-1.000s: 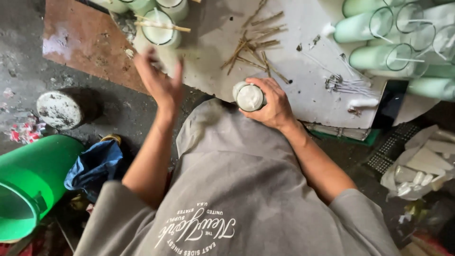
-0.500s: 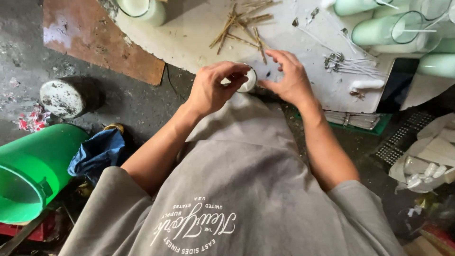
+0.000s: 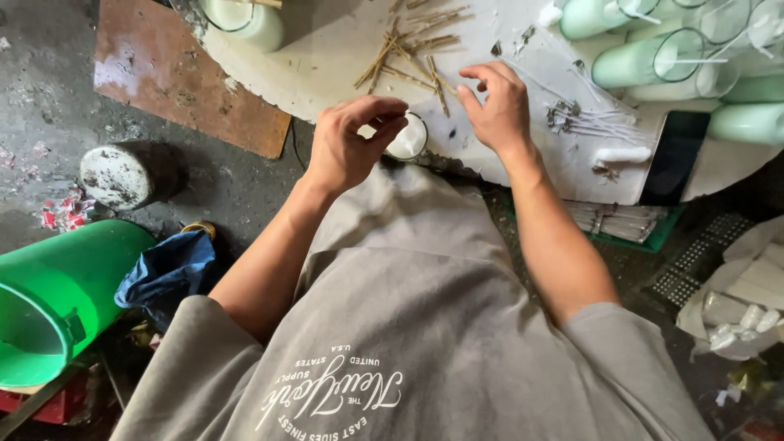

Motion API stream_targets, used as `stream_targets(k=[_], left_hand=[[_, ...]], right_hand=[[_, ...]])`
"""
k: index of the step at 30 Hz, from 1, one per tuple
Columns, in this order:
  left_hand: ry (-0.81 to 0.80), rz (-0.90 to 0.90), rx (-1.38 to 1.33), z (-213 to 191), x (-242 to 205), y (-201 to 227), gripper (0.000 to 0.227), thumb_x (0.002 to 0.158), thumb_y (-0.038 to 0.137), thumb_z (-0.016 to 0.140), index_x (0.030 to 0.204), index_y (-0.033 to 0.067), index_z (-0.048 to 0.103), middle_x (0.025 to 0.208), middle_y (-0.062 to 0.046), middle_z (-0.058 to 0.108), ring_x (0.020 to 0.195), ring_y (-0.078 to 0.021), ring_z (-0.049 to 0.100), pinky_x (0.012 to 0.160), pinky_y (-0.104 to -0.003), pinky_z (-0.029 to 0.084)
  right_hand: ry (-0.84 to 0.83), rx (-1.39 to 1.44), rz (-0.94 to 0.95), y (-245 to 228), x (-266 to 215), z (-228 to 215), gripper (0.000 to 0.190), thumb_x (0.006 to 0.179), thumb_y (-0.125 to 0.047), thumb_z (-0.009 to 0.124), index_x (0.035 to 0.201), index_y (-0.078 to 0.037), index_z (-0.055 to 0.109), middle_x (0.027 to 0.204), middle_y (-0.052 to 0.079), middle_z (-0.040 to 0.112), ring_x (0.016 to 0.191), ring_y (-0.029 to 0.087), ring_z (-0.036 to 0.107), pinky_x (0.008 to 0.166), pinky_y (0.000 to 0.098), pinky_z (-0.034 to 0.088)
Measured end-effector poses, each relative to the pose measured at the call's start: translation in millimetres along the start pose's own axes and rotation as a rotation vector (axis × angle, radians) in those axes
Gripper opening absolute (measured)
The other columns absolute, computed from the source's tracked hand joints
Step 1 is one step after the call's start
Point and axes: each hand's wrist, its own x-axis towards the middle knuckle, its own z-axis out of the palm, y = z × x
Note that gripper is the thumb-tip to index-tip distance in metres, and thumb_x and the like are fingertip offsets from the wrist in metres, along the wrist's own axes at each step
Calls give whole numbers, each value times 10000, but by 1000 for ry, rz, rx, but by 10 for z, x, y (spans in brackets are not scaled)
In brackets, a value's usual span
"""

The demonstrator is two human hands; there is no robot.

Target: Inserting cotton wicks into glass jars filled with wax to complete the candle-making process.

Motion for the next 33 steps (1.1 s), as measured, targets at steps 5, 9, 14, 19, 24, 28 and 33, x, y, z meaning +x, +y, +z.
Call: stream_targets(k=[5, 9, 14, 19, 24, 28, 33], left_hand=[[62, -28, -4, -91, -36, -39, 104, 956, 61, 781, 1057, 57, 754, 963, -61, 779, 782, -148, 724, 737, -261, 619], [151, -44, 22, -186, -56, -87, 92, 947, 61, 777, 1038, 62, 762, 954, -77, 789, 793, -156, 748, 708, -264, 634], [222, -60, 14, -337, 1, -213, 71, 969, 59, 764, 1036, 38, 751, 934, -104, 787, 791, -172, 761, 721, -275, 657], [296, -150, 5, -330, 156, -236, 76, 957, 119, 760, 1007, 63, 769, 897, -61, 789, 781, -139, 750, 733, -261, 651], [188, -32, -128, -124, 422, -75, 86, 934, 27, 789, 1013, 30, 757, 940, -107, 779, 806, -172, 744, 731, -270, 646], [87, 48, -89, 148, 663, 124, 175, 927, 78, 808, 1080, 37, 736, 961, -107, 771, 802, -170, 752, 729, -263, 669], [212, -81, -350, 357, 755, 326, 86, 877, 25, 787, 868, 100, 746, 833, 20, 771, 736, -37, 693, 697, -184, 617]], right_hand=[[70, -74, -161, 22, 426, 314, 152, 992, -53, 662, 1084, -25, 779, 1023, 137, 699, 941, 303, 636, 789, 413, 539], [-97, -298, -97, -12, 628, 412, 302, 900, -88, 808, 1200, -103, 778, 1165, 128, 603, 1074, 350, 545, 888, 502, 532], [-222, -281, -11, 242, 594, 286, 153, 961, -202, 793, 968, -68, 720, 1000, 93, 686, 932, 265, 586, 847, 394, 495], [-222, -113, 186, 385, 420, -24, 106, 953, -168, 800, 963, -108, 714, 998, 89, 690, 901, 271, 613, 806, 429, 483], [-124, 433, 417, -9, 236, -419, 103, 987, -103, 776, 1042, -89, 690, 954, 11, 729, 834, 102, 649, 777, 231, 564], [-126, 592, 335, -478, 76, -691, 126, 1006, -88, 752, 1100, -52, 677, 1004, 56, 727, 877, 127, 671, 810, 236, 585], [-59, 533, 219, -851, -46, -848, 177, 1011, -141, 768, 1126, -37, 684, 1003, 49, 726, 873, 115, 641, 786, 235, 543]])
